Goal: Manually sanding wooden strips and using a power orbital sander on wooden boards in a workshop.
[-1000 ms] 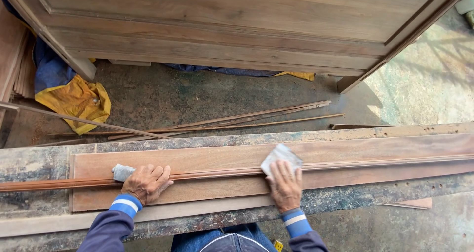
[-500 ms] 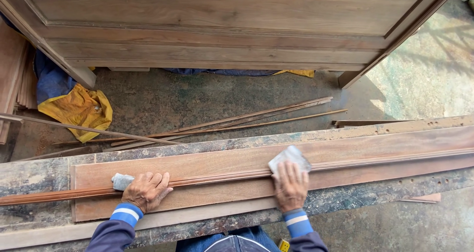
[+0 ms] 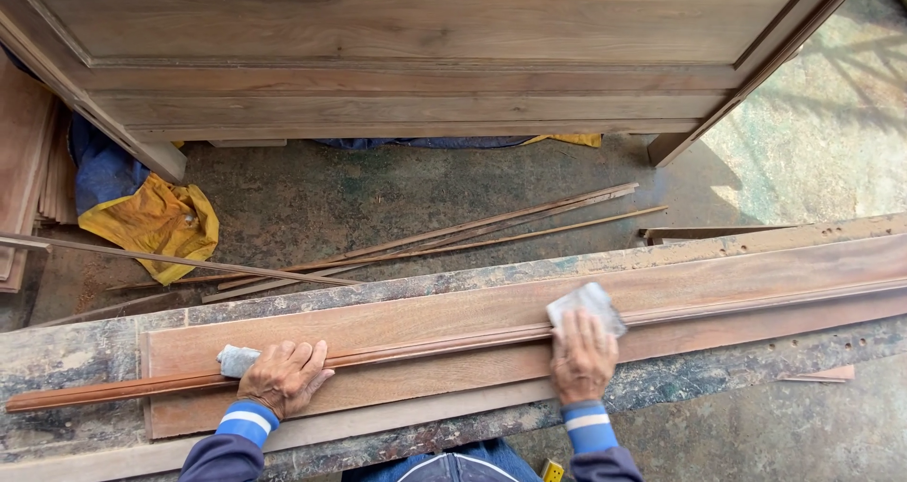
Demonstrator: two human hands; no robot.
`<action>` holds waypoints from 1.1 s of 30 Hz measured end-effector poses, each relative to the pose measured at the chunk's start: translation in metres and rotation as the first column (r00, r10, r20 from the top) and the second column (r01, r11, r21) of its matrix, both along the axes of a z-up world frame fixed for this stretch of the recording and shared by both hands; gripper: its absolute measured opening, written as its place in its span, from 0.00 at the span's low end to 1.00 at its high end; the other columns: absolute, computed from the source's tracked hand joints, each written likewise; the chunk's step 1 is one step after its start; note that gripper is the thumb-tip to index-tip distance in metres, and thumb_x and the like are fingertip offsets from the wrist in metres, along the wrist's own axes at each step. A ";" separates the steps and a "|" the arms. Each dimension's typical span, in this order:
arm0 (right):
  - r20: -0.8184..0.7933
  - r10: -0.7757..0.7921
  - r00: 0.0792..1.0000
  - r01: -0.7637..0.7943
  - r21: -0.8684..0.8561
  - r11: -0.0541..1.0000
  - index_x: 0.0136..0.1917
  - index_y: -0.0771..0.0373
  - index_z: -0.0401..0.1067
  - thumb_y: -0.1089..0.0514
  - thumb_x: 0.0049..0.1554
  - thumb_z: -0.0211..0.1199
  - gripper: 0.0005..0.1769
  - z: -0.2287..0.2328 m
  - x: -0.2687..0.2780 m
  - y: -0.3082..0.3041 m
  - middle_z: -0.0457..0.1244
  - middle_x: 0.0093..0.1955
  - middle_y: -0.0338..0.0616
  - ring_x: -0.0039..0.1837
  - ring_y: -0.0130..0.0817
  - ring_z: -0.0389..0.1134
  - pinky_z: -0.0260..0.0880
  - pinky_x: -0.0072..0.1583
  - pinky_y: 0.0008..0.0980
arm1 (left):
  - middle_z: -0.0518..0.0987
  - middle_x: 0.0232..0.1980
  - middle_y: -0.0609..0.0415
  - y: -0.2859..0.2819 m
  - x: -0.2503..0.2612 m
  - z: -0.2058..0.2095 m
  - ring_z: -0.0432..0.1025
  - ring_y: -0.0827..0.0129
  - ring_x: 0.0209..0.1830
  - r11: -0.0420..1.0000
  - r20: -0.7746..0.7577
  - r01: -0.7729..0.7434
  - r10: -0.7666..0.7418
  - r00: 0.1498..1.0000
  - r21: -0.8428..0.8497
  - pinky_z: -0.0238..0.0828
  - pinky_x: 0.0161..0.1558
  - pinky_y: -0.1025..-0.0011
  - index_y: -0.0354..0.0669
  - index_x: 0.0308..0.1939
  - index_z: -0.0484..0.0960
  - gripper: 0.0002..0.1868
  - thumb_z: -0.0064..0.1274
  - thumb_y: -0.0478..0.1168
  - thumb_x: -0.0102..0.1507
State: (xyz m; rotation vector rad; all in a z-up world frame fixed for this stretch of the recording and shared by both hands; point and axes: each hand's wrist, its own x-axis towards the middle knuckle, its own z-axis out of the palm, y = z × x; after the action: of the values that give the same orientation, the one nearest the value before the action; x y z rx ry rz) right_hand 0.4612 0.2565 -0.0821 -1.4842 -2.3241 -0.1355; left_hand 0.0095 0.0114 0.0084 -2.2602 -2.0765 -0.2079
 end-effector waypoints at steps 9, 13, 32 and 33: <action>-0.038 -0.133 0.990 0.131 -0.054 0.990 0.71 0.54 0.71 0.42 0.68 0.51 0.24 0.015 -0.041 -0.023 0.64 0.73 0.46 0.73 0.45 0.64 0.56 0.74 0.59 | 0.78 0.36 0.52 -0.001 0.000 0.004 0.73 0.58 0.35 1.000 0.004 0.015 -0.015 1.000 0.015 0.71 0.36 0.62 0.43 0.51 0.80 0.25 0.58 0.54 0.57; -0.119 0.019 0.993 -0.032 -0.111 0.993 0.69 0.51 0.71 0.41 0.67 0.49 0.24 0.006 -0.039 -0.035 0.64 0.72 0.46 0.72 0.45 0.63 0.58 0.70 0.53 | 0.78 0.35 0.53 -0.002 -0.002 -0.003 0.72 0.59 0.33 0.999 0.004 0.046 -0.046 0.999 0.019 0.70 0.35 0.61 0.43 0.51 0.81 0.24 0.59 0.53 0.57; -0.157 -0.065 0.985 0.045 -0.128 0.991 0.68 0.48 0.73 0.51 0.69 0.55 0.16 0.008 0.016 0.035 0.67 0.67 0.40 0.65 0.40 0.66 0.66 0.67 0.51 | 0.77 0.29 0.54 -0.008 -0.014 -0.033 0.73 0.64 0.27 0.997 -0.020 0.077 -0.076 0.997 0.016 0.71 0.29 0.65 0.38 0.53 0.85 0.27 0.64 0.50 0.54; -0.113 -0.157 0.981 0.142 -0.130 0.981 0.67 0.50 0.72 0.49 0.67 0.56 0.16 0.011 0.021 0.042 0.66 0.67 0.43 0.65 0.42 0.66 0.66 0.67 0.53 | 0.78 0.29 0.54 -0.010 -0.018 -0.042 0.74 0.63 0.27 0.998 -0.013 0.058 -0.059 0.998 -0.008 0.71 0.29 0.64 0.39 0.52 0.85 0.28 0.64 0.51 0.52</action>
State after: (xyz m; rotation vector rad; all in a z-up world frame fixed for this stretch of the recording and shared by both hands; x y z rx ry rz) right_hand 0.4819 0.2985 -0.0712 -1.6771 -2.1569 0.0574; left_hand -0.0087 0.0011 -0.0336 -2.3220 -2.0100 -0.1889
